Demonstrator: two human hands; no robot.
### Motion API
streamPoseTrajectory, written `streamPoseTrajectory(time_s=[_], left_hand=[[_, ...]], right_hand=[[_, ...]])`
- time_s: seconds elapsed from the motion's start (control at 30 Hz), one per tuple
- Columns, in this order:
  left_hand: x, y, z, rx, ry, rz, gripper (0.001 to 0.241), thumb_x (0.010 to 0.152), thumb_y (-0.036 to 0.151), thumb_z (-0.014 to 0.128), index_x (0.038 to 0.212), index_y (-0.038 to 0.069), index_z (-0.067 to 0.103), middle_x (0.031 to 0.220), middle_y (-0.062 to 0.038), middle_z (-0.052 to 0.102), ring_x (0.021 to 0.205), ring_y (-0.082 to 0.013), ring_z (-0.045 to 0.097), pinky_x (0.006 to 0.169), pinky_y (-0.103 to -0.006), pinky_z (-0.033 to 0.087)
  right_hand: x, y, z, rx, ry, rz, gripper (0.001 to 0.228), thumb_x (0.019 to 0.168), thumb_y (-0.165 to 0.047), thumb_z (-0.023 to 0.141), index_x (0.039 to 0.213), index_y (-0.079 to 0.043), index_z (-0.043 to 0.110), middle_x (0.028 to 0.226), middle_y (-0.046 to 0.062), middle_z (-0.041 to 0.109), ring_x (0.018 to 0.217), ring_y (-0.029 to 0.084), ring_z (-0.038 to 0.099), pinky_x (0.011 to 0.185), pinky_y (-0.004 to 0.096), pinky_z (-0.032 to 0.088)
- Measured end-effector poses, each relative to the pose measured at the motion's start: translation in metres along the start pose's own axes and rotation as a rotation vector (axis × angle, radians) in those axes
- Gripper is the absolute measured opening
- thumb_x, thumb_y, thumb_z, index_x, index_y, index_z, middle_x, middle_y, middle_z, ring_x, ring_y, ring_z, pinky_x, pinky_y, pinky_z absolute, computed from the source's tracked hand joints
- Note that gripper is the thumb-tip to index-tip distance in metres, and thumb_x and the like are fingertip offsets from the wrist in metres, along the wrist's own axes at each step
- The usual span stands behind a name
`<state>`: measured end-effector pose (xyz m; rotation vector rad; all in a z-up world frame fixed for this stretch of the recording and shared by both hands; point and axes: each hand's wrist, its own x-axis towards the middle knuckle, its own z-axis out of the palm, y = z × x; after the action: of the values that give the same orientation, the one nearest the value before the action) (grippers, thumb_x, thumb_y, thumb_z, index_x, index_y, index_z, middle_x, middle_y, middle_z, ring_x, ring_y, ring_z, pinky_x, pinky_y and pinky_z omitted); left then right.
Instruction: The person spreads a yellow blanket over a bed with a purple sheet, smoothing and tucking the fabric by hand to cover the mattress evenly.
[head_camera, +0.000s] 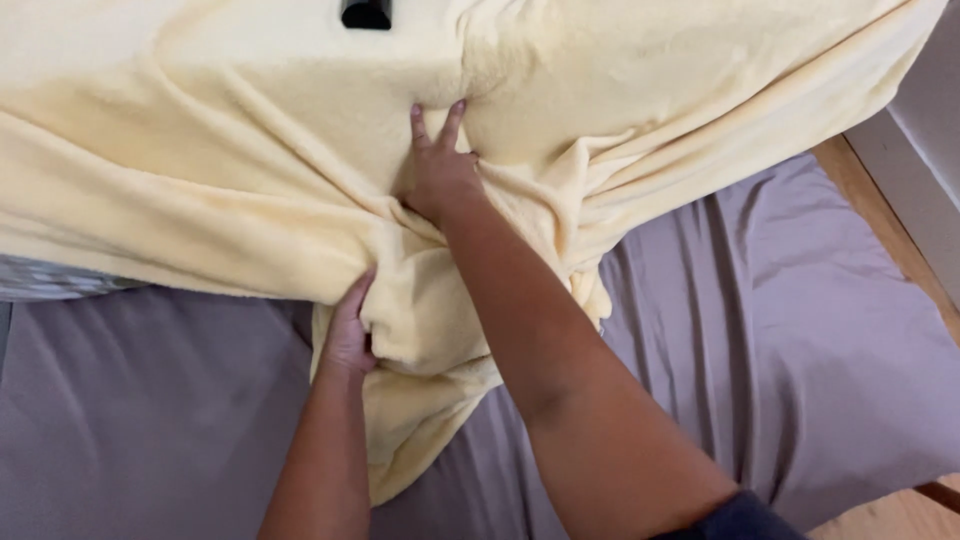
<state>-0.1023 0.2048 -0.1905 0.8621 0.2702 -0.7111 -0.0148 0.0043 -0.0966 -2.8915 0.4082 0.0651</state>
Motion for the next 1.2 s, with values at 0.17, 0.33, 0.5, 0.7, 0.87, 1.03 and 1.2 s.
streamPoseTrajectory(time_s=[0.17,0.33,0.5,0.7,0.87,1.03,1.2], left_hand=[[0.010,-0.022,-0.015,-0.015,0.006,-0.013,0.071,0.086,0.045,0.070,0.143,0.005,0.057,0.128,-0.011,0.069,0.114,-0.0263,0.066,0.098,-0.0430,0.056],[-0.019,-0.023,-0.014,0.120,0.055,0.056,0.077,0.086,0.047,0.067,0.150,0.011,0.045,0.137,-0.006,0.063,0.121,-0.0204,0.063,0.099,-0.0378,0.054],[-0.046,-0.025,-0.027,0.730,-0.021,0.019,0.099,0.068,0.039,0.088,0.151,0.001,0.048,0.147,-0.012,0.063,0.130,-0.0241,0.061,0.110,-0.0320,0.048],[-0.075,-0.012,-0.004,1.302,-0.024,0.253,0.101,0.071,0.041,0.091,0.151,0.007,0.040,0.153,-0.013,0.049,0.139,-0.0288,0.047,0.115,-0.0366,0.036],[-0.084,-0.018,0.021,1.430,0.143,0.449,0.072,0.087,0.047,0.070,0.148,0.014,0.051,0.149,-0.017,0.055,0.136,-0.0370,0.051,0.110,-0.0452,0.042],[-0.074,-0.031,0.013,1.454,0.256,0.141,0.060,0.097,0.054,0.050,0.145,0.019,0.056,0.142,-0.018,0.061,0.128,-0.0425,0.057,0.107,-0.0498,0.044],[-0.039,-0.046,-0.033,0.677,0.061,-0.065,0.065,0.101,0.051,0.048,0.141,0.000,0.057,0.144,-0.019,0.066,0.126,-0.0308,0.067,0.107,-0.0436,0.051]], right_hand=[[-0.002,-0.005,-0.012,-0.013,-0.045,0.020,0.132,0.078,-0.050,0.086,0.164,-0.018,-0.009,0.158,0.043,-0.022,0.122,0.053,0.059,0.112,0.056,0.043],[0.005,0.001,-0.004,-0.042,-0.052,0.004,0.136,0.076,-0.052,0.087,0.163,-0.019,-0.013,0.157,0.043,-0.024,0.119,0.051,0.062,0.112,0.051,0.044],[-0.005,0.002,-0.008,-0.041,-0.048,-0.006,0.139,0.075,-0.055,0.087,0.166,-0.019,-0.013,0.158,0.043,-0.024,0.118,0.055,0.061,0.108,0.045,0.050],[-0.017,0.028,-0.001,0.052,-0.034,-0.114,0.134,0.072,-0.054,0.087,0.166,-0.021,-0.003,0.160,0.036,-0.026,0.135,0.052,0.048,0.115,0.043,0.043],[-0.053,0.055,0.019,0.150,-0.176,-0.169,0.112,0.085,-0.063,0.074,0.166,-0.022,0.009,0.165,0.030,-0.017,0.151,0.046,0.024,0.123,0.042,0.028],[-0.127,0.039,0.024,0.288,-0.024,-0.120,0.086,0.094,-0.056,0.065,0.162,-0.018,0.029,0.167,0.026,0.012,0.152,0.044,0.023,0.122,0.045,0.025],[-0.179,0.028,0.033,0.339,0.620,-0.179,0.039,0.091,-0.027,0.075,0.124,-0.007,0.068,0.132,0.016,0.059,0.125,0.035,0.053,0.108,0.047,0.041]])
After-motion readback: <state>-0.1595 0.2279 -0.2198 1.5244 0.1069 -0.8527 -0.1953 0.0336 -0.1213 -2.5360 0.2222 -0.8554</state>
